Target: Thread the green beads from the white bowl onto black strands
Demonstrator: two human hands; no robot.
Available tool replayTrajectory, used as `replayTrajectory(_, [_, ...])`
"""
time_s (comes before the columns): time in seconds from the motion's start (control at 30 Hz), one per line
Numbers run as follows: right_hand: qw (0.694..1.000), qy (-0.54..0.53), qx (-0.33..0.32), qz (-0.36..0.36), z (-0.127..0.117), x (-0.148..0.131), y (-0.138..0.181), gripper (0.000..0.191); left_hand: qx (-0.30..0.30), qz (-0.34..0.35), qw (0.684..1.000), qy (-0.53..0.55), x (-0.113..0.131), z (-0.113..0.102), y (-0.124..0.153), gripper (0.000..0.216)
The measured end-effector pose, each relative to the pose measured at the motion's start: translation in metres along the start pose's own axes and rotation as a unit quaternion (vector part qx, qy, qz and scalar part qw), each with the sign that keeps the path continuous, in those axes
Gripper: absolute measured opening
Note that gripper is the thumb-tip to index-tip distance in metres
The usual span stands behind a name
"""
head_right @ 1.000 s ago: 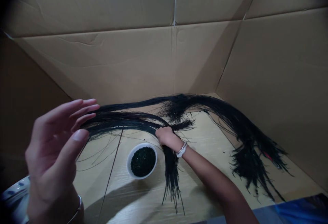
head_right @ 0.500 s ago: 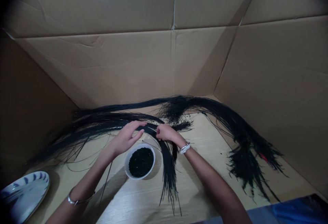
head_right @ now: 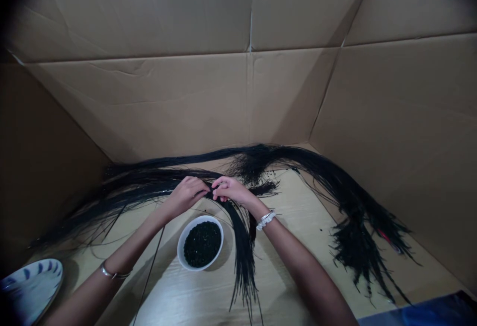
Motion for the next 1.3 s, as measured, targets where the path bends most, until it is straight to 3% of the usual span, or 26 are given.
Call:
replayTrajectory(0.23, [1.0, -0.005, -0.009, 0.012, -0.005, 0.007, 0.01, 0.029, 0.038, -0.023, 0.995, -0.085, -0.055, -0.02, 0.037, 0.027])
replayTrajectory(0.33, [1.0, -0.01, -0.007, 0.018, -0.003, 0.008, 0.013, 0.029, 0.031, -0.049, 0.993, -0.104, -0.064, -0.024, 0.054, 0.025])
replayTrajectory(0.43, [1.0, -0.001, -0.002, 0.021, 0.006, 0.005, 0.014, 0.025, 0.045, -0.044, 0.993, -0.101, -0.044, -0.028, 0.062, 0.022])
replayTrajectory(0.57, [0.999, 0.047, -0.013, -0.021, 0.026, -0.006, 0.018, 0.025, 0.1, -0.012, 0.993, -0.057, 0.013, -0.033, 0.058, 0.041])
replayTrajectory(0.73, [0.999, 0.027, 0.026, -0.036, 0.048, -0.013, 0.034, 0.025, 0.085, 0.004, 0.996, -0.012, 0.06, -0.031, 0.058, 0.023])
replayTrajectory(0.87, [0.999, 0.0, 0.036, -0.02, 0.059, -0.003, 0.048, 0.025, 0.039, -0.043, 0.994, 0.088, 0.068, -0.022, 0.071, 0.011])
replayTrajectory(1.03, [0.998, 0.009, 0.061, -0.022, 0.068, 0.013, 0.06, 0.021, -0.016, -0.134, 0.968, 0.214, 0.072, -0.01, 0.083, 0.012])
replayTrajectory(1.17, [0.995, 0.035, 0.089, -0.038, 0.061, 0.015, 0.061, 0.017, 0.023, -0.163, 0.961, 0.224, 0.065, -0.001, 0.086, 0.021])
replayTrajectory(1.3, [0.966, 0.164, 0.192, -0.057, 0.027, 0.017, 0.056, 0.015, 0.127, -0.235, 0.943, 0.198, 0.043, 0.007, 0.094, 0.025])
Point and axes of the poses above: each hand's wrist, its own y-axis away from the middle knuckle, its own z-axis out of the palm, x = y × z, the point moved 2 cm from there along -y, towards the middle knuckle, and after that the axes turned 9 degrees about -z, right-handed, at the moved point
